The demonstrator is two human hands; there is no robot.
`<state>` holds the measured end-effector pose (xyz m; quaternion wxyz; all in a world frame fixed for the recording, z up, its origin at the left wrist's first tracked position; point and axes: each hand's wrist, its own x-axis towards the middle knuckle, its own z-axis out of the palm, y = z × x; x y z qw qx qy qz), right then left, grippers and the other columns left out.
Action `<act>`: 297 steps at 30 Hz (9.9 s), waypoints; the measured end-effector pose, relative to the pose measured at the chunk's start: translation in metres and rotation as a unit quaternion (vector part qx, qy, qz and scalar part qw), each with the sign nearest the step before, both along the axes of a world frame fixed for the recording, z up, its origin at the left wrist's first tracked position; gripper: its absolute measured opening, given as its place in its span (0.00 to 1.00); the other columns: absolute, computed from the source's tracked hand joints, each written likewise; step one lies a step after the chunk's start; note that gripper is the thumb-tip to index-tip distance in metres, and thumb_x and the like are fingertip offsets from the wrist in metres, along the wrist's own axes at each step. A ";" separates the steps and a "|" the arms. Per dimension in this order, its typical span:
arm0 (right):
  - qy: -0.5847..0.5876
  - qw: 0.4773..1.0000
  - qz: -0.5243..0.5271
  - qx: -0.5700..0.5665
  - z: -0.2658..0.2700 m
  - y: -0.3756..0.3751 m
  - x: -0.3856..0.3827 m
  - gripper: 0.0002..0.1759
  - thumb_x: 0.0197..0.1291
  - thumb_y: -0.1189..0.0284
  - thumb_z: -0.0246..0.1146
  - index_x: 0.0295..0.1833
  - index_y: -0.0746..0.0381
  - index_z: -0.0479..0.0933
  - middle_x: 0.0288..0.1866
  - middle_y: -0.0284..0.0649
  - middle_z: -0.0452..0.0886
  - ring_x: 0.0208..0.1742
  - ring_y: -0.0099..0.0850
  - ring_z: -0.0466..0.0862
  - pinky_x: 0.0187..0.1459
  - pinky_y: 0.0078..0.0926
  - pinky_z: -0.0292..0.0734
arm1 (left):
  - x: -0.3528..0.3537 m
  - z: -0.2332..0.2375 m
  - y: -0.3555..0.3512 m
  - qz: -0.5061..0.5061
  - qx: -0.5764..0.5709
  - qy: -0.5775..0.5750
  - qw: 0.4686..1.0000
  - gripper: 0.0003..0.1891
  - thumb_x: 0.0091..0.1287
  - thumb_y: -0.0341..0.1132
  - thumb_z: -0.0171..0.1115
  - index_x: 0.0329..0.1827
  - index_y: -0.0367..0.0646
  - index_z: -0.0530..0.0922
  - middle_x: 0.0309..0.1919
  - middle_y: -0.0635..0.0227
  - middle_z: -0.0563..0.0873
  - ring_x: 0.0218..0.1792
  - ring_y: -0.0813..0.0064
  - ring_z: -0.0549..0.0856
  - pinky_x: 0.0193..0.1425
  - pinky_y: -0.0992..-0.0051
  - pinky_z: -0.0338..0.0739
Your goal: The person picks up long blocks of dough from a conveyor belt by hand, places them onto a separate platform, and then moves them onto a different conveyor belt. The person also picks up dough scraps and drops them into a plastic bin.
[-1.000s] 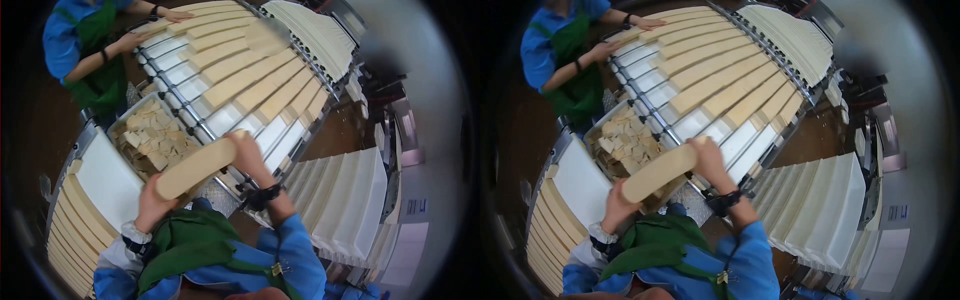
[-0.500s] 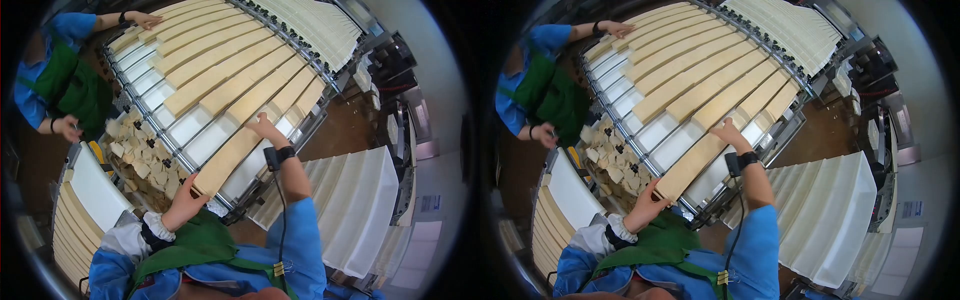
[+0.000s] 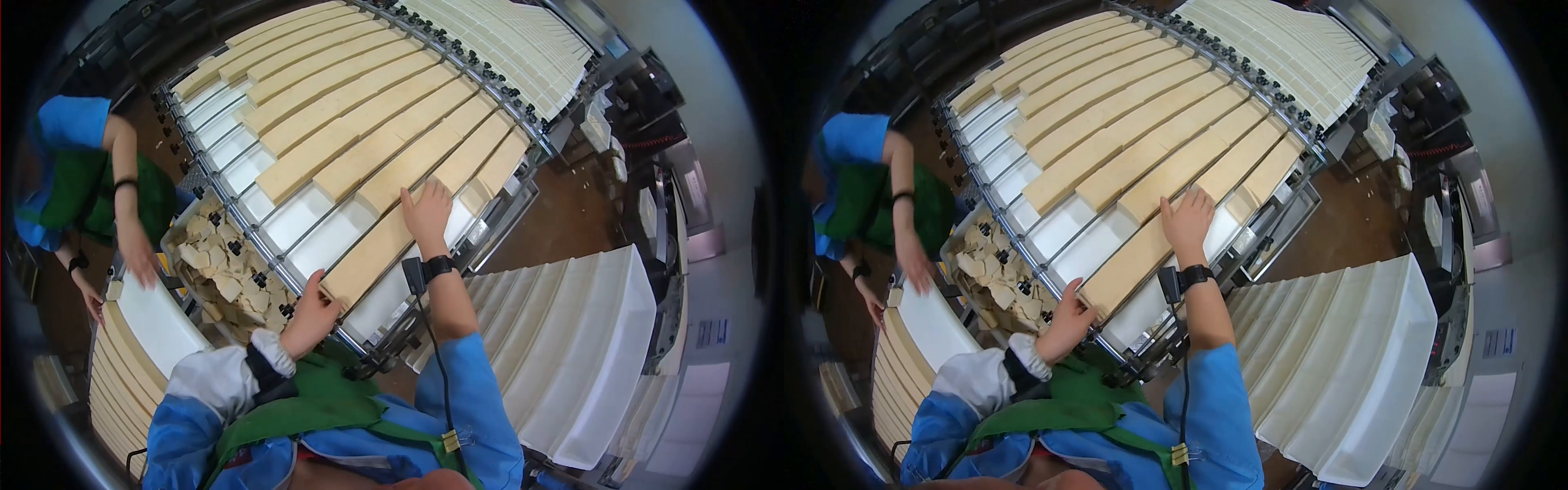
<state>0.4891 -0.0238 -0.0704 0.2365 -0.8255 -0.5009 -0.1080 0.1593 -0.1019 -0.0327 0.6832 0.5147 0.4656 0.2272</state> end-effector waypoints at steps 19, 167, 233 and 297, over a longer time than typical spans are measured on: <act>-0.028 0.972 0.155 -0.175 0.021 -0.085 -0.159 0.56 0.58 0.49 0.74 0.86 0.60 0.57 0.89 0.58 0.49 0.89 0.60 0.46 0.82 0.73 0.37 | -0.119 0.054 0.035 0.083 -0.007 -0.041 0.996 0.32 0.66 0.26 0.69 0.72 0.42 0.66 0.44 0.62 0.87 0.41 0.71 0.86 0.50 0.69 0.84; -0.026 0.827 0.457 -0.327 -0.289 0.218 -0.623 0.39 0.59 0.70 0.69 0.77 0.35 0.72 0.83 0.51 0.60 0.82 0.60 0.61 0.80 0.75 0.48 | -0.475 -0.054 -0.185 0.243 -0.264 0.030 0.933 0.27 0.70 0.21 0.69 0.72 0.43 0.75 0.52 0.69 0.85 0.58 0.76 0.84 0.65 0.71 0.79; -0.116 0.755 -0.610 -0.212 0.207 -0.565 -0.067 0.27 0.51 0.55 0.79 0.49 0.63 0.85 0.51 0.53 0.88 0.61 0.54 0.84 0.77 0.53 0.63 | -0.214 0.036 -0.021 -0.339 0.028 -0.015 0.940 0.22 0.70 0.29 0.72 0.67 0.40 0.78 0.44 0.70 0.85 0.43 0.81 0.85 0.50 0.78 0.82; 0.855 0.286 -0.345 0.260 -0.164 -0.498 -0.376 0.28 0.56 0.81 0.63 0.65 0.59 0.73 0.63 0.43 0.80 0.64 0.42 0.82 0.61 0.45 0.85 | -0.095 -0.170 -0.128 -0.288 0.133 0.229 0.920 0.45 0.55 0.32 0.66 0.75 0.16 0.57 0.41 0.32 0.87 0.45 0.34 0.88 0.54 0.50 0.84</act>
